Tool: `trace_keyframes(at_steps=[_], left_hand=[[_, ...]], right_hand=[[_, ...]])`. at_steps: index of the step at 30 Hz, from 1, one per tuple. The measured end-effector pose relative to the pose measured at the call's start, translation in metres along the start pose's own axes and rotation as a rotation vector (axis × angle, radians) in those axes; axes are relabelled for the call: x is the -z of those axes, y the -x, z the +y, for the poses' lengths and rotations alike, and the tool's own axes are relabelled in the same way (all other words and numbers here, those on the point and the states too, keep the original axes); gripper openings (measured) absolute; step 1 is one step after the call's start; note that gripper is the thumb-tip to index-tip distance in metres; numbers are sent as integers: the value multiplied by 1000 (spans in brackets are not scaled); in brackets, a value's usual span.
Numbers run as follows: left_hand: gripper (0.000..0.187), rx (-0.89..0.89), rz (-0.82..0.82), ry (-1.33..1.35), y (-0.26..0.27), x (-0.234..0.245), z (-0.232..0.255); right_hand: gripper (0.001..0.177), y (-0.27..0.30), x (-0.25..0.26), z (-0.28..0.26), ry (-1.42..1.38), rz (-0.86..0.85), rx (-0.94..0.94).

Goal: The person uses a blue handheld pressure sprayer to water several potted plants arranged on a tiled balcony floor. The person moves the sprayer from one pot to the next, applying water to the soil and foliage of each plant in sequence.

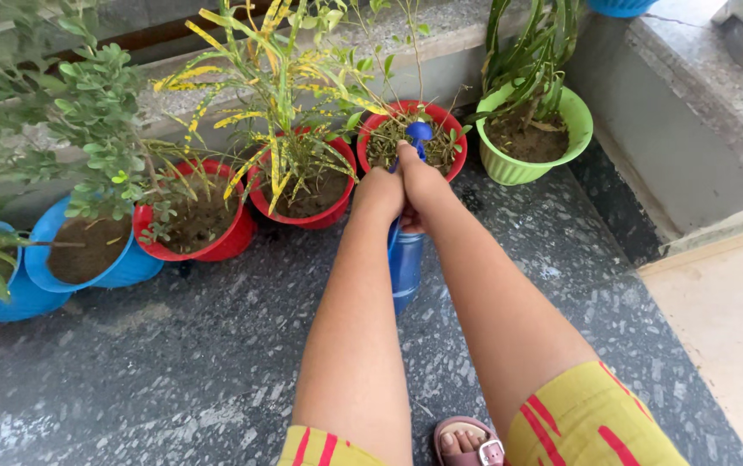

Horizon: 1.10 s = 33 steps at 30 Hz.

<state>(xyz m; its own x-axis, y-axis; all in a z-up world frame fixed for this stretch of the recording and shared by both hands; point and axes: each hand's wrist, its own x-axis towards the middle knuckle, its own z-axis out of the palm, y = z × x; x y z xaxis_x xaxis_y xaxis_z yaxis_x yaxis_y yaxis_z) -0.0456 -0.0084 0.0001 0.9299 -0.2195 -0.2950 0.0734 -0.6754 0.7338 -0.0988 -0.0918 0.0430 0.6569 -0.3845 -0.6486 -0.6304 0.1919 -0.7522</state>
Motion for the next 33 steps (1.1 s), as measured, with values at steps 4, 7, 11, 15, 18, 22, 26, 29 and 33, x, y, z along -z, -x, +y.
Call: trace_keyframes(at_steps=[4, 7, 11, 15, 18, 22, 26, 29, 33], left_hand=[[66, -58, 4, -11, -6, 30, -26], [62, -87, -12, -27, -5, 55, -44], [57, -89, -2, -147, -2, 82, -61], [58, -59, 25, -236, -4, 104, -76], [61, -42, 63, -61, 3, 115, -83], [70, 87, 57, -24, 16, 133, -80], [75, 99, 29, -6, 20, 135, -82], [76, 69, 22, -95, 5, 126, -94], [72, 16, 25, -110, -6, 117, -102]], right_hand=[[79, 13, -31, -4, 56, -48, 4], [76, 17, -54, -5, 106, -44, 22], [71, 12, -84, 3, 79, -100, 35], [82, 11, -110, 6, 68, -125, -12], [89, 22, -124, 2, 61, -154, -19], [96, 35, -137, 3, 105, -222, 35], [86, 32, -143, 8, 92, -220, 61], [81, 23, -140, 11, 164, -207, 75], [77, 11, -135, 15, 155, -226, 33]])
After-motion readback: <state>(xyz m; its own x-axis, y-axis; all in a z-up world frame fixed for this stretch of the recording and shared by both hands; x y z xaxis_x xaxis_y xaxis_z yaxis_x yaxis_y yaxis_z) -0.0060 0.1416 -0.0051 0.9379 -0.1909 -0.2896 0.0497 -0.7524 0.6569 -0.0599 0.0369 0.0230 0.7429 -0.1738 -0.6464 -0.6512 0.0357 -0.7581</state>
